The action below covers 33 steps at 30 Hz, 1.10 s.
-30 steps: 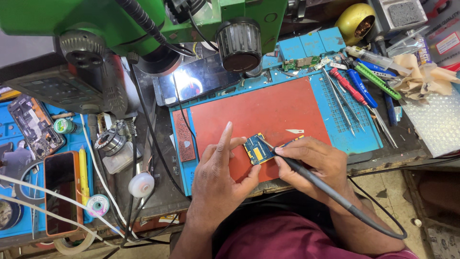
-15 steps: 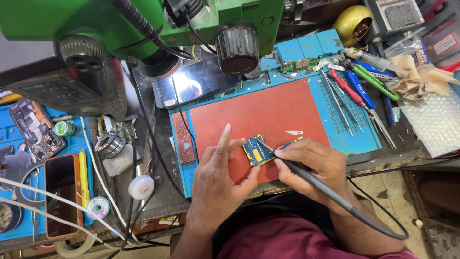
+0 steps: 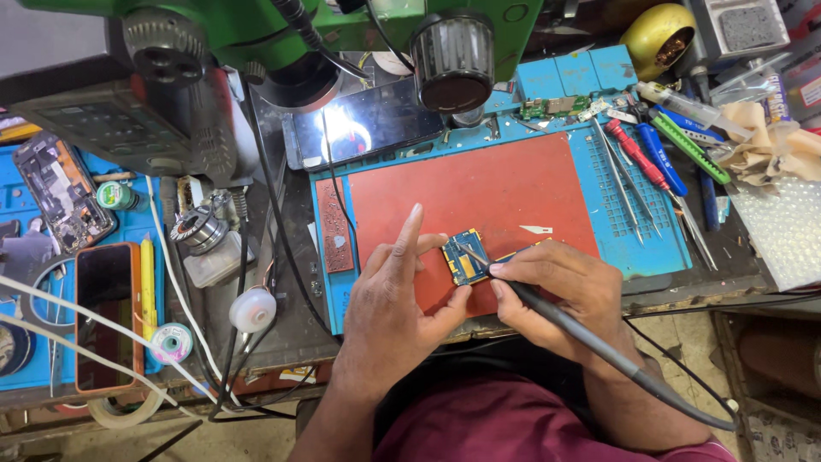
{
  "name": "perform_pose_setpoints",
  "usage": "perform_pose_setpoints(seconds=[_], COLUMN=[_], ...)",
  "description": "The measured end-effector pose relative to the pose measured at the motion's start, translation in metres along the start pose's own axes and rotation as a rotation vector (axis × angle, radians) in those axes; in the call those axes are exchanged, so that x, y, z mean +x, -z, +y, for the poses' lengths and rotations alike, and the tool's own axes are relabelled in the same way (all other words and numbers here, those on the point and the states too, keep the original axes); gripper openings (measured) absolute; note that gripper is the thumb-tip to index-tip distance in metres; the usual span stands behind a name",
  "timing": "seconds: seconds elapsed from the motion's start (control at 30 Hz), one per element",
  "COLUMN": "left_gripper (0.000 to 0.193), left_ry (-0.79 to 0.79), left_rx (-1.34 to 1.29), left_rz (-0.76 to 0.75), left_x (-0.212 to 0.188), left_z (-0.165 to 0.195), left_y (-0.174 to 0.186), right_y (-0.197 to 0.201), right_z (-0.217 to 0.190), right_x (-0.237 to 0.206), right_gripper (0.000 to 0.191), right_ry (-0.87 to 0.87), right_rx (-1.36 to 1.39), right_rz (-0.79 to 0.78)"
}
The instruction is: The person uses a soldering iron to work on a small blue circuit board placed on a red mat. They apply flux from a syringe and continue soldering specific points on the board while occasionally adjusting a nearby phone screen.
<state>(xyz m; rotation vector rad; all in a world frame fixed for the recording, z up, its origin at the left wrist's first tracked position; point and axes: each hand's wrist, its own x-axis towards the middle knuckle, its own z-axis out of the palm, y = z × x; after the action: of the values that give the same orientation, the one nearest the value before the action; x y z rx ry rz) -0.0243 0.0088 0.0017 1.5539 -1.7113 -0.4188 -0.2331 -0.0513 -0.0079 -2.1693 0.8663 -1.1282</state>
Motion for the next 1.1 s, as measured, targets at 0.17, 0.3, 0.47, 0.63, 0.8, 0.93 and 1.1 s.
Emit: perform_pose_setpoints(seconds=[0.17, 0.3, 0.47, 0.63, 0.8, 0.93, 1.1], left_gripper=[0.099, 0.099, 0.099, 0.098, 0.099, 0.099, 0.099], left_ry=[-0.01, -0.002, -0.002, -0.005, -0.008, -0.009, -0.01], left_rx=[0.008, -0.003, 0.003, 0.005, 0.009, 0.002, 0.0], left_rz=[0.003, -0.002, -0.007, -0.003, -0.011, -0.005, -0.004], left_x=[0.0002, 0.0, -0.0003, -0.0007, -0.0005, -0.0009, -0.001], left_z=[-0.0005, -0.0008, -0.0004, -0.0009, -0.0013, -0.0012, -0.0021], left_y=[0.0007, 0.0003, 0.0001, 0.0, -0.0005, -0.0009, -0.001], right_y=[-0.0035, -0.0048, -0.0044, -0.0055, -0.005, -0.0048, -0.0058], right_z=[-0.0006, -0.0007, -0.0009, -0.0011, -0.0009, -0.0007, 0.0], right_x=[0.003, 0.0023, 0.0027, 0.0036, 0.0032, 0.0028, 0.0028], right_gripper=[0.026, 0.025, 0.024, 0.025, 0.025, 0.025, 0.024], right_ry=[-0.044, -0.046, -0.055, -0.004, -0.05, -0.027, 0.003], right_rx=[-0.01, -0.028, -0.031, -0.001, -0.033, -0.028, -0.035], right_rz=[0.0, 0.014, 0.006, 0.016, 0.002, 0.006, 0.012])
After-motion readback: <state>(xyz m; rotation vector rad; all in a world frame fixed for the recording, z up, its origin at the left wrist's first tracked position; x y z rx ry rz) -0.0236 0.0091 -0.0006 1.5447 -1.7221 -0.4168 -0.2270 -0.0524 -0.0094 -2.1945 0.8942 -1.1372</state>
